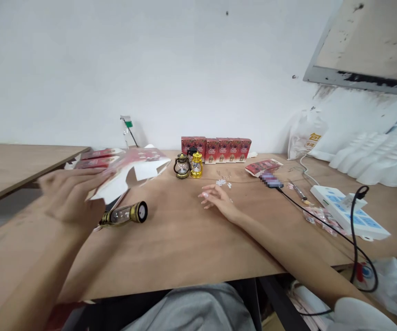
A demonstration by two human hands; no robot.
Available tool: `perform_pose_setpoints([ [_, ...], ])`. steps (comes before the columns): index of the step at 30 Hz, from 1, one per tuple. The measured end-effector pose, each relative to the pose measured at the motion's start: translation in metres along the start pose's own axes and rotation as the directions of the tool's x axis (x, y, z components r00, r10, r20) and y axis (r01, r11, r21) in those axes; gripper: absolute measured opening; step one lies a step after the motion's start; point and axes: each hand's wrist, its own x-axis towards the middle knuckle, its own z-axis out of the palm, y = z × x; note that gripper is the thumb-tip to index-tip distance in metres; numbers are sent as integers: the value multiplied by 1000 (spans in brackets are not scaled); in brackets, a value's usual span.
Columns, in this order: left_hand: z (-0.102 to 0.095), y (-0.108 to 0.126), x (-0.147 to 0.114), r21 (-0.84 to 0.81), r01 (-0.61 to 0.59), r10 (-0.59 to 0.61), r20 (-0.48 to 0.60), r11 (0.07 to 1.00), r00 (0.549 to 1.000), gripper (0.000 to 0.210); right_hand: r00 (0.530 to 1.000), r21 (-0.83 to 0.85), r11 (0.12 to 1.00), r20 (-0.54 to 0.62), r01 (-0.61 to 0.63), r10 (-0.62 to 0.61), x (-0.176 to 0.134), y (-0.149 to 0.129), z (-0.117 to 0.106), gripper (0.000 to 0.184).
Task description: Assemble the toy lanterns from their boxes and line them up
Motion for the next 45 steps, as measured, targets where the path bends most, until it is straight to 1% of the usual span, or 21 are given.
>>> perform_pose_setpoints([
  [2, 16, -4, 0, 86, -110, 121, -131, 990, 984, 12, 985, -204, 969, -69, 140, -157, 3, 0, 21, 34],
  [3, 23, -8, 0, 137, -110, 133, -174, 984, 976, 16, 974, -312, 929, -48, 197, -223, 4, -3, 34, 34],
  [5, 32, -19, 0, 208, -78, 120, -197, 975, 973, 22, 951, -506, 809, 93, 299, -294, 4, -11, 68, 41],
  [7, 35, -33, 1, 249, -66, 107, -157, 966, 982, 24, 910, -649, 638, 303, 415, -283, 1, -20, 106, 59],
  [9, 31, -47, 4, 284, -79, 110, -96, 956, 989, 24, 853, -695, 496, 450, 521, -265, -5, -24, 142, 74],
  [10, 27, -54, 6, 303, -87, 112, -68, 949, 991, 23, 826, -698, 443, 493, 563, -273, -8, -24, 158, 79],
  [12, 17, -67, 10, 342, -86, 101, -28, 936, 994, 20, 804, -730, 339, 528, 594, -271, -12, -21, 181, 87],
  [15, 1, -85, 18, 381, -97, 73, 77, 919, 994, 19, 808, -771, 241, 558, 590, -189, -13, -15, 193, 80],
  [17, -7, -96, 19, 393, -108, 42, 171, 913, 984, 21, 827, -783, 266, 541, 562, -153, -9, -13, 187, 65],
  [18, -10, -101, 18, 393, -108, 24, 212, 913, 977, 23, 838, -779, 315, 525, 543, -148, -6, -12, 181, 59],
  [19, -11, -107, 16, 389, -104, 7, 244, 915, 970, 24, 847, -758, 387, 509, 524, -150, -2, -11, 174, 55],
  [21, -11, -119, 9, 365, -106, -9, 298, 925, 955, 27, 863, -648, 597, 477, 473, -167, 5, -6, 157, 56],
  [23, -8, -129, 0, 343, -121, -3, 340, 932, 940, 26, 892, -415, 834, 413, 364, -184, 13, 3, 140, 64],
  [24, -5, -134, -5, 335, -129, 0, 359, 933, 933, 24, 919, -270, 923, 359, 272, -166, 17, 9, 131, 68],
  [26, 1, -142, -14, 328, -140, 7, 375, 934, 927, 20, 969, 1, 998, 239, 61, -59, 24, 17, 114, 75],
  [28, 10, -150, -19, 338, -158, 19, 381, 928, 925, 19, 982, 231, 968, 177, -102, 62, 29, 21, 96, 80],
  [29, 14, -154, -21, 352, -168, 22, 385, 921, 923, 20, 977, 327, 932, 189, -157, 99, 30, 21, 87, 81],
  [32, 25, -165, -22, 396, -202, 23, 413, 896, 910, 22, 963, 501, 836, 250, -222, 105, 29, 17, 62, 78],
  [35, 32, -171, -19, 382, -245, 53, 449, 891, 892, 23, 956, 539, 812, 283, -224, 76, 23, 13, 42, 70],
  [38, 36, -171, -15, 361, -233, 42, 465, 903, 884, 21, 951, 530, 816, 300, -232, 76, 17, 9, 29, 69],
  [45, 44, -164, -16, 337, -113, -37, 410, 935, 911, 16, 935, 482, 843, 348, -238, 66, 7, 1, 22, 73],
])
